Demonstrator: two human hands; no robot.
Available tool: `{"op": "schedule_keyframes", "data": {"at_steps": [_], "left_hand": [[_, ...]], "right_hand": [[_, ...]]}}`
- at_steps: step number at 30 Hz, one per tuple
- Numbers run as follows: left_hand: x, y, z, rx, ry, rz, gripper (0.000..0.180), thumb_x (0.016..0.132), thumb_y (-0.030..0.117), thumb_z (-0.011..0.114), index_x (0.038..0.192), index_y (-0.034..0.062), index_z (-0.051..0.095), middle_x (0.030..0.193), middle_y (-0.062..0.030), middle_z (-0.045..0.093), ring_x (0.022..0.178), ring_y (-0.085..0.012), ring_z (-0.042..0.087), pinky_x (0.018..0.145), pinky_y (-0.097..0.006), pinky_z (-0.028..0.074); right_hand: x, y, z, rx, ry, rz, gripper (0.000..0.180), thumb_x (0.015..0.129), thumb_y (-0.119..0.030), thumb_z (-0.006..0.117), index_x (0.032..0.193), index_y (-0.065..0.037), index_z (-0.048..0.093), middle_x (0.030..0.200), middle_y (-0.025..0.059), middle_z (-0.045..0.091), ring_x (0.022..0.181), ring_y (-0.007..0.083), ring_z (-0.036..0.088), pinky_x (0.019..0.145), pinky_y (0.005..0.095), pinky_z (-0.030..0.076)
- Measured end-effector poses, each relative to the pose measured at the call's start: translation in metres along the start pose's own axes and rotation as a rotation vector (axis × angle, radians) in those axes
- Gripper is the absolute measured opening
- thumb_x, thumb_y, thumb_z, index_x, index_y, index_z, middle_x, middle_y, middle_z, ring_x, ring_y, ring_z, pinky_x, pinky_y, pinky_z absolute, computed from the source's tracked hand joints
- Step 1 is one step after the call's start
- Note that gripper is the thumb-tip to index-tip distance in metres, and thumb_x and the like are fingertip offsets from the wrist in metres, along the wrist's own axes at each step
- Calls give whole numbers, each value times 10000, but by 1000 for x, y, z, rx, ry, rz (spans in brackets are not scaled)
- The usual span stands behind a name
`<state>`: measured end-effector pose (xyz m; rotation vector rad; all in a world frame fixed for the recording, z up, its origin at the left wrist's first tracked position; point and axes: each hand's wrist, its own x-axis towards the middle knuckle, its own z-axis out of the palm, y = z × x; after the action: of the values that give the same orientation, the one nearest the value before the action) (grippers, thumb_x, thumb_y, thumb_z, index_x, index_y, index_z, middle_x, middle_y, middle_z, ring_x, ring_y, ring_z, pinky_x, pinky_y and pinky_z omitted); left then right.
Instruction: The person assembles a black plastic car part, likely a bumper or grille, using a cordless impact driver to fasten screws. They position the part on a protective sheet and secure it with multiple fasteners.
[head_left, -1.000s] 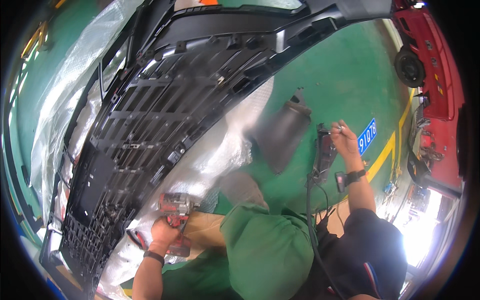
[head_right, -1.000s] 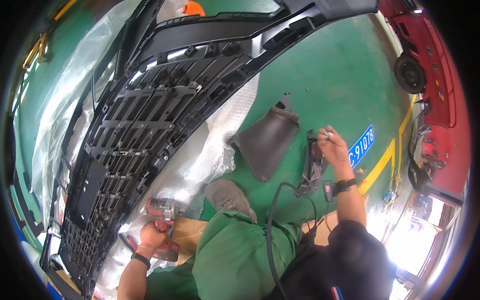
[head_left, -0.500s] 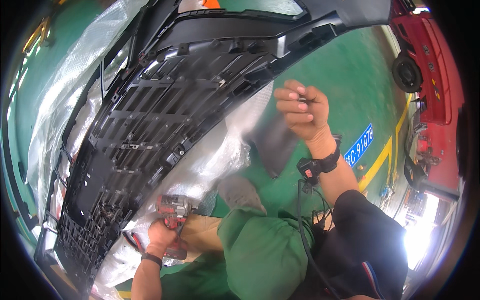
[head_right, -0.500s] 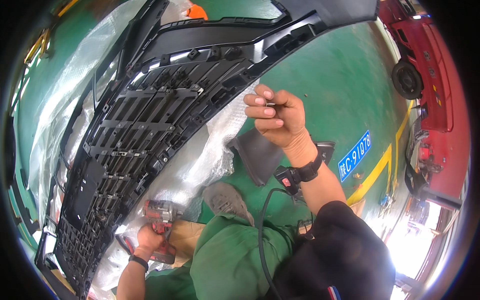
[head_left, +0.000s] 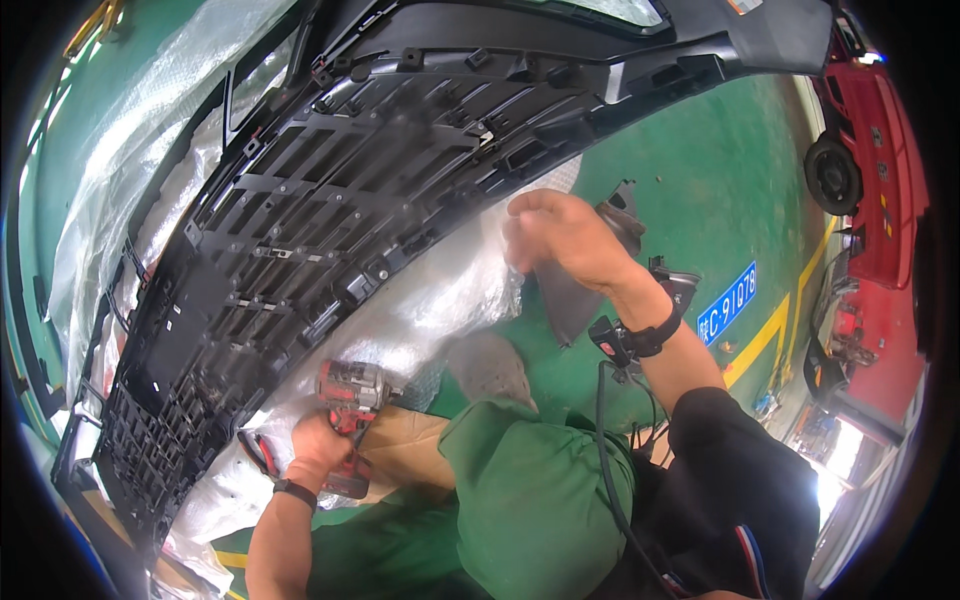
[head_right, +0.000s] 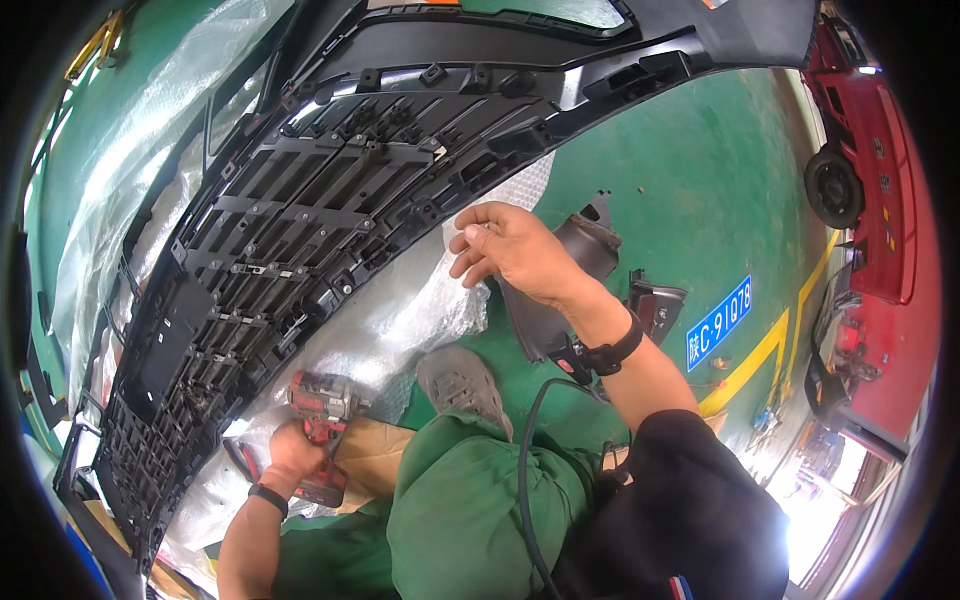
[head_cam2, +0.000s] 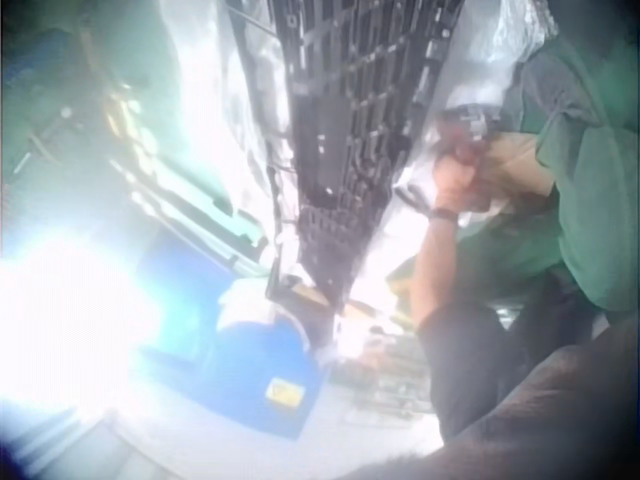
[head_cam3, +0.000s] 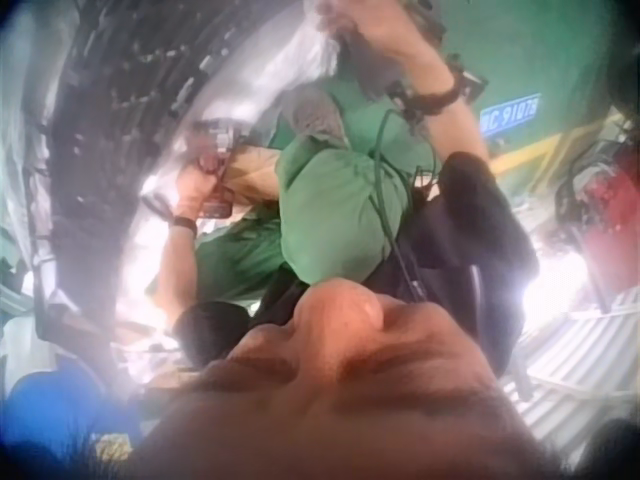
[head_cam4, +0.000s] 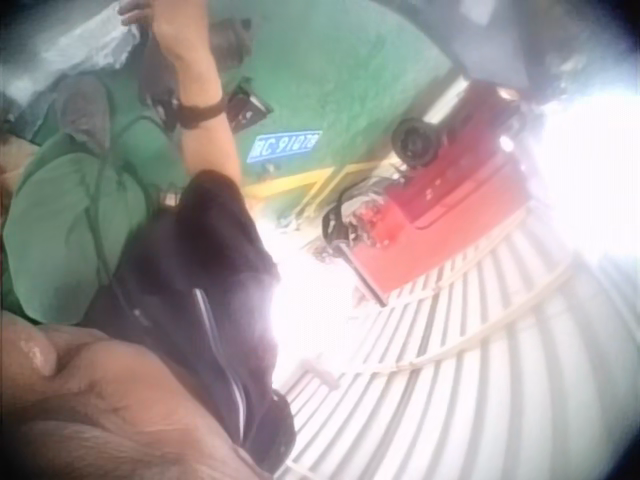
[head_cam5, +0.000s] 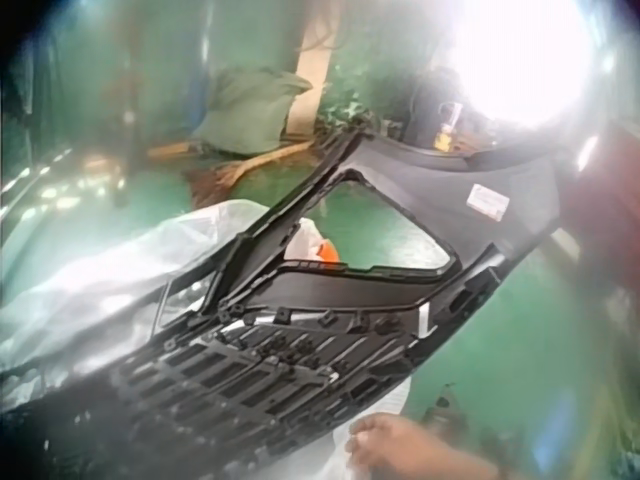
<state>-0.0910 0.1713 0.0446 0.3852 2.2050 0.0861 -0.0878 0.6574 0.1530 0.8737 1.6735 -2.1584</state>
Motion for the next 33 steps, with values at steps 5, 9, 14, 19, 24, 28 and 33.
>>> {"op": "schedule_keyframes", "data": {"at_steps": [5, 9, 14, 19, 24, 28, 33], "left_hand": [[-1, 3, -7, -28, -36, -7, 429, 720, 358, 829, 942, 13, 705, 970, -238, 736, 953, -441, 709, 867, -495, 574], [0, 0, -5, -23, -36, 0, 412, 725, 349, 823, 943, 20, 705, 971, -238, 734, 962, -439, 708, 876, -492, 572], [2, -1, -4, -18, -43, 4, 390, 731, 330, 812, 947, 23, 707, 978, -236, 735, 967, -434, 708, 885, -487, 574], [2, -6, 3, 3, 5, 28, 335, 736, 319, 788, 930, 50, 742, 964, -208, 746, 954, -415, 712, 861, -477, 579], [1, 1, -9, -3, -32, 34, 293, 733, 300, 772, 925, 79, 761, 964, -182, 752, 951, -401, 712, 847, -469, 580], [0, 1, -7, -15, -5, 30, 281, 733, 290, 765, 915, 76, 768, 966, -178, 753, 952, -402, 713, 844, -467, 581], [0, 6, -14, -18, -40, 34, 268, 733, 279, 761, 901, 71, 768, 959, -184, 751, 945, -405, 713, 838, -464, 583]], "right_hand": [[3, -12, 8, -374, 64, -32, 288, 1065, -185, 619, 1235, 46, 648, 974, 78, 697, 789, 102, 665, 709, 267, 564], [10, -4, 11, -459, 93, -220, 249, 1051, -149, 614, 1236, 10, 659, 963, 61, 708, 784, 93, 642, 727, 266, 546], [18, -17, 17, -630, 166, -311, 225, 1018, -113, 614, 1212, -8, 660, 1028, 63, 729, 848, 136, 667, 780, 312, 551], [30, -37, 14, -687, 0, -372, 233, 1009, -133, 622, 1201, -5, 653, 1034, 61, 736, 855, 158, 672, 786, 340, 556], [32, -45, 14, -506, 26, -162, 216, 989, -95, 649, 1183, 1, 662, 1021, 83, 744, 834, 184, 679, 759, 365, 565], [41, -42, 15, -983, 18, -470, 220, 978, -120, 697, 1168, -13, 665, 933, 115, 737, 786, 188, 664, 731, 345, 539], [54, -58, 10, -1239, -198, -483, 204, 950, -85, 702, 1133, -8, 656, 933, 198, 726, 841, 337, 693, 770, 408, 549]]}}
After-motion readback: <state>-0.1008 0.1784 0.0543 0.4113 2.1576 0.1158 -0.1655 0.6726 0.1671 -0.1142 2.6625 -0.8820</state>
